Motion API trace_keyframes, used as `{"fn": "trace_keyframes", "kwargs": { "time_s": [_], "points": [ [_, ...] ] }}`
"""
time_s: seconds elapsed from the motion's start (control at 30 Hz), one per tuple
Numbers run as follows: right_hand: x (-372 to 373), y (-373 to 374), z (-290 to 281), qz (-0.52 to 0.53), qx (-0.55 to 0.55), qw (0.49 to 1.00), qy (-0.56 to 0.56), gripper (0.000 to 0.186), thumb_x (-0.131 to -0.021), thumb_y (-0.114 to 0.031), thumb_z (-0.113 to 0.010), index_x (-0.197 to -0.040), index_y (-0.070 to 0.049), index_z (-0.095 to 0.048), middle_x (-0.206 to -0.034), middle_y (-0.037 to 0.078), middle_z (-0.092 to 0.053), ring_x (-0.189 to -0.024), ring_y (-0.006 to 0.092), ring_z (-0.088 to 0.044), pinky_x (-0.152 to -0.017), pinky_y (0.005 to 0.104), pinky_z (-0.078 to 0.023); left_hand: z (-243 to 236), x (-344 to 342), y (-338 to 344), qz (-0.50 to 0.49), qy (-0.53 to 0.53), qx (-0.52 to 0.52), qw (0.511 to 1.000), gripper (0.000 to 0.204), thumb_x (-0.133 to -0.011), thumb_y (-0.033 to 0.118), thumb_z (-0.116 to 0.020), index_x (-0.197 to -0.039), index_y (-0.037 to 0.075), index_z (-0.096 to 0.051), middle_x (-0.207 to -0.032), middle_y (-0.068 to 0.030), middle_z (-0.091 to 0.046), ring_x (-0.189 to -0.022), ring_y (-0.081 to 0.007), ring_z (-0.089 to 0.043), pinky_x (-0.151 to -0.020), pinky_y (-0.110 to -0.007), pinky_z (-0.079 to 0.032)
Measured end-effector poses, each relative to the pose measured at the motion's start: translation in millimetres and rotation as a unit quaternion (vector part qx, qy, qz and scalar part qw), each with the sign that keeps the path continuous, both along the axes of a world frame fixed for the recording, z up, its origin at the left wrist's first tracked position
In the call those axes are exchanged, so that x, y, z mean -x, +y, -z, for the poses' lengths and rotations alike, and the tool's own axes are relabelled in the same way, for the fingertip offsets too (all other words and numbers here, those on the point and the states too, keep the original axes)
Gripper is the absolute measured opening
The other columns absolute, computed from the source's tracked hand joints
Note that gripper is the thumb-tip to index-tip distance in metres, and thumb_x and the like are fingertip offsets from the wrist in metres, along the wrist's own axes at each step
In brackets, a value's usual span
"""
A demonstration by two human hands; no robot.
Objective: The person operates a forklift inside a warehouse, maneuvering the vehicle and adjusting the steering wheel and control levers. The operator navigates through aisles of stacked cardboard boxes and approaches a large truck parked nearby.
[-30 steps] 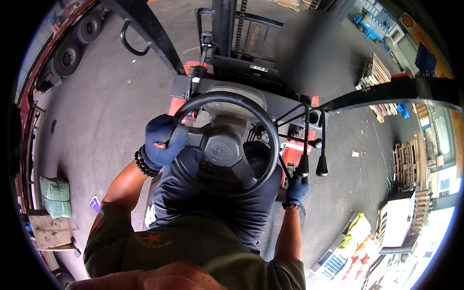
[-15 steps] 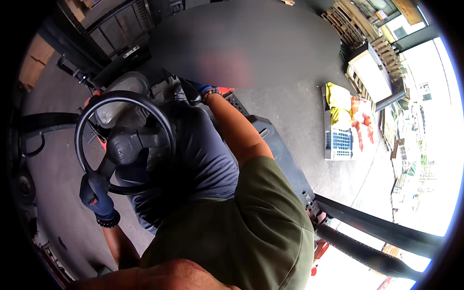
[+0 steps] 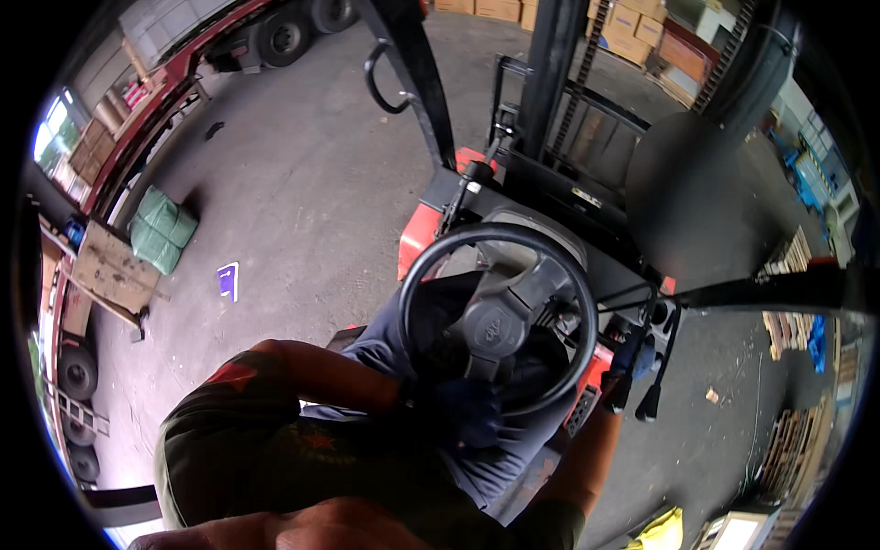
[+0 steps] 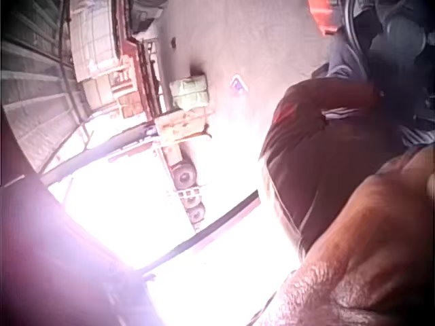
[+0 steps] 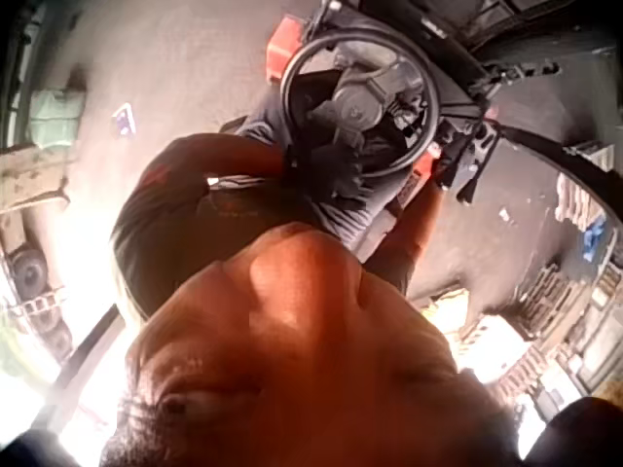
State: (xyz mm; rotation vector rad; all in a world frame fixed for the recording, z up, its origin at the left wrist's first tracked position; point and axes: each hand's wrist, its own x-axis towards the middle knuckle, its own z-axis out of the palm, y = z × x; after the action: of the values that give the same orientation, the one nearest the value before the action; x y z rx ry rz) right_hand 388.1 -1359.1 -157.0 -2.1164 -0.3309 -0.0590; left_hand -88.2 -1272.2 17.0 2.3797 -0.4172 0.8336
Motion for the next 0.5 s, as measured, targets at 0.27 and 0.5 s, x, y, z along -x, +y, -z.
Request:
{"fn": "trace_keyframes", "kwargs": {
  "time_s": [0.27, 0.5],
  "points": [
    [-221, 158, 13, -0.142, -0.009, 0.990, -0.020, 0.043, -0.114, -0.042, -0.060, -0.099, -0.006, -0.078, -0.089, 0.011, -0.076, -0.077, 0.0234, -0.070, -0.069, 0.0433, -0.054, -64, -339, 50, -0.161, 0.062, 0.024, 0.985, 0.051, -0.101, 0.050, -0.073, -0.068, 0.012, -0.078, -0.063, -0.0107, -0.068, -0.064, -0.0351, -0.072, -0.061, -0.045, -0.058],
    [-262, 102, 39, -0.193, 0.038, 0.953, -0.229, 0.040, -0.109, -0.044, -0.068, -0.094, -0.007, -0.074, -0.085, 0.011, -0.073, -0.077, 0.0276, -0.071, -0.069, 0.0414, -0.056, -90, -413, 173, -0.274, -0.070, 0.012, 0.959, 0.047, -0.102, 0.050, -0.071, -0.073, 0.013, -0.078, -0.066, -0.0120, -0.068, -0.068, -0.0364, -0.073, -0.062, -0.046, -0.057]
  ]
}}
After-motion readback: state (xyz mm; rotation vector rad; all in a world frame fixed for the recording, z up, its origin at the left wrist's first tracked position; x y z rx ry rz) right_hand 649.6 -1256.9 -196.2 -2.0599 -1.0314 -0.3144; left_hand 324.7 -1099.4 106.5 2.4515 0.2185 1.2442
